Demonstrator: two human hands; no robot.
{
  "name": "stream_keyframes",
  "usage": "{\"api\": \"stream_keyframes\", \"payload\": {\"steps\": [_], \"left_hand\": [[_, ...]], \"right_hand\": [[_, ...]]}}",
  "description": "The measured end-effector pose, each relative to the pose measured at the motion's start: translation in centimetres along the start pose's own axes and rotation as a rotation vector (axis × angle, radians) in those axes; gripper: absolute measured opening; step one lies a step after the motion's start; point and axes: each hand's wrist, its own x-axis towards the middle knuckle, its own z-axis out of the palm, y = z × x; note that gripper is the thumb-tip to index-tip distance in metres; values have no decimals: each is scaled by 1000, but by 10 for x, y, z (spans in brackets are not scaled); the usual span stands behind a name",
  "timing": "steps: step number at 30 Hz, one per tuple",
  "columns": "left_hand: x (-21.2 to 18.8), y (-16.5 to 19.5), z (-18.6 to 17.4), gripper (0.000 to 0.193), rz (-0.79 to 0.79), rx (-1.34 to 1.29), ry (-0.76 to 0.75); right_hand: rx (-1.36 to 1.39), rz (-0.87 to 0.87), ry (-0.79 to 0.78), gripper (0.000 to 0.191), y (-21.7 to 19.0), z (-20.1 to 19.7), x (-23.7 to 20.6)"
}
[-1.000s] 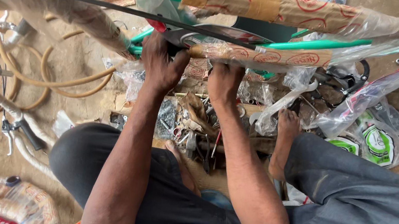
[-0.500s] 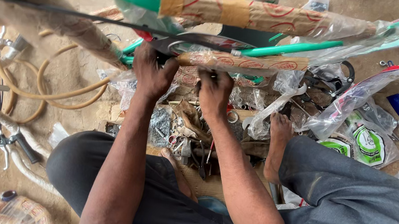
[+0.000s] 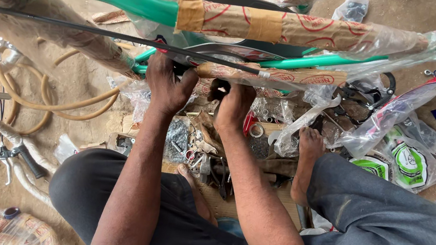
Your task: The person sits on the floor and assembles a bicycle frame, using a wrench to tighten bolts on the crankset area. They handle various small parts and tools scattered around the frame.
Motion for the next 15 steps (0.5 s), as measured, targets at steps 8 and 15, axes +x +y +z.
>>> {"api": "stream_keyframes", "payload": {"steps": [8, 15], "left_hand": [[-2, -7, 1, 26, 45, 38, 7], [-2, -5, 0, 19, -11, 15, 5]], "right_hand": [[467, 85, 263, 15, 21, -11, 27], [350, 113, 192, 11, 4, -57, 23]]}}
